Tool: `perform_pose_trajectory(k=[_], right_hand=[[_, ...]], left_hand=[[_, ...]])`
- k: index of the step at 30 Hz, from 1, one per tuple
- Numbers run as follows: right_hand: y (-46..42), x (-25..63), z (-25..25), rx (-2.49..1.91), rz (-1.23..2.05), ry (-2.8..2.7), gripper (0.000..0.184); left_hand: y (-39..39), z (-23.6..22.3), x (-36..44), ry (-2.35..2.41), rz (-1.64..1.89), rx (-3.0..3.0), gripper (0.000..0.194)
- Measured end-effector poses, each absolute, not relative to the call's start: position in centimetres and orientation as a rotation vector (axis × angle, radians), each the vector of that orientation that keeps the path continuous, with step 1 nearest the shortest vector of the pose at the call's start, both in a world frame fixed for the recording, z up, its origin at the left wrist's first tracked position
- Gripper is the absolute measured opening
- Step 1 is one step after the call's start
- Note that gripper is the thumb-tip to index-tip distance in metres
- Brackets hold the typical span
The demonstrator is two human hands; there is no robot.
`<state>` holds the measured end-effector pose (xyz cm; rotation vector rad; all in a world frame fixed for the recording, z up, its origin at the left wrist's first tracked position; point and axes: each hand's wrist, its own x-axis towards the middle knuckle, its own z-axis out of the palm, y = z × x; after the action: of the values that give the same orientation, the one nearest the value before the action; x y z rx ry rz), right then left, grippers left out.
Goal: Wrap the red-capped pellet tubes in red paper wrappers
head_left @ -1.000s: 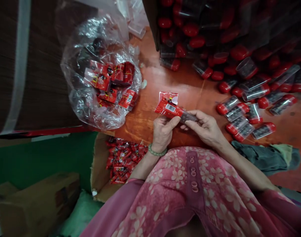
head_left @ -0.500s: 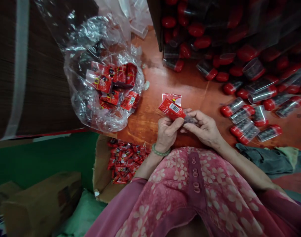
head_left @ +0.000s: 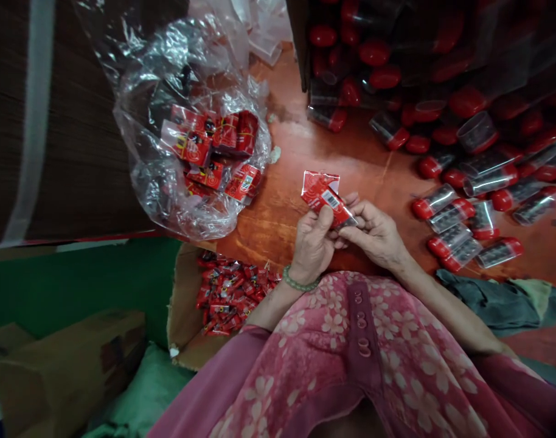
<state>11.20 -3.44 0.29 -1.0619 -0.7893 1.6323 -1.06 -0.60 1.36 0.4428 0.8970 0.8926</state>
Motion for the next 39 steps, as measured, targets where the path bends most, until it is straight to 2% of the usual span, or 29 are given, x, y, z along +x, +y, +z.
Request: perform_pose_trajectory(k=[6,18,24,26,28,31,33,35,37,39], right_hand=[[-3.9,11.1,0.4,-1.034,1.594,-0.743,0.032],[-4.6,11.2,0.4,-1.121,1.628,-0.780,0.046],[-4.9,11.2,0.5,-1.076,1.718,-1.161,0.034],[-4.5,11.7,0.7,-1.182,1.558,-1.430,0.029],[-3.8,12.2,0.6,-1.347,1.193,-1.674,0.029],[-2.0,12.6,-0.1,-1.516,0.670,-1.923,0.034],[-0.7,12.4,-1.1,-1.595,0.544,-2.041,0.039],[0.2,12.0,-2.1,-1.656,0.513,-2.122,0.038],[0.8,11.6,-3.0,-1.695,0.487,-2.148,0.034],[1.1,11.4,-3.6,-1.701,0.444,-2.167,0.034]], left_hand=[[-1.7,1.5,-0.4,0.911,0.879,0.417,0.052],[-3.3,0.7,-1.4,0.870,0.882,0.564,0.052],[-4.4,1.7,-6.0,1.044,0.850,0.748,0.044],[-5.3,2.8,-9.9,1.228,0.782,0.889,0.040],[-6.6,3.8,-15.0,1.464,0.672,1.041,0.039],[-8.5,4.8,-22.8,1.793,0.303,1.279,0.040],[-9.4,5.1,-26.5,1.986,-0.079,1.522,0.035],[-9.5,5.2,-27.9,2.152,-0.345,1.727,0.039],[-8.8,5.0,-26.5,2.204,-0.267,1.898,0.046],[-7.0,4.4,-22.8,2.056,0.099,2.029,0.043]])
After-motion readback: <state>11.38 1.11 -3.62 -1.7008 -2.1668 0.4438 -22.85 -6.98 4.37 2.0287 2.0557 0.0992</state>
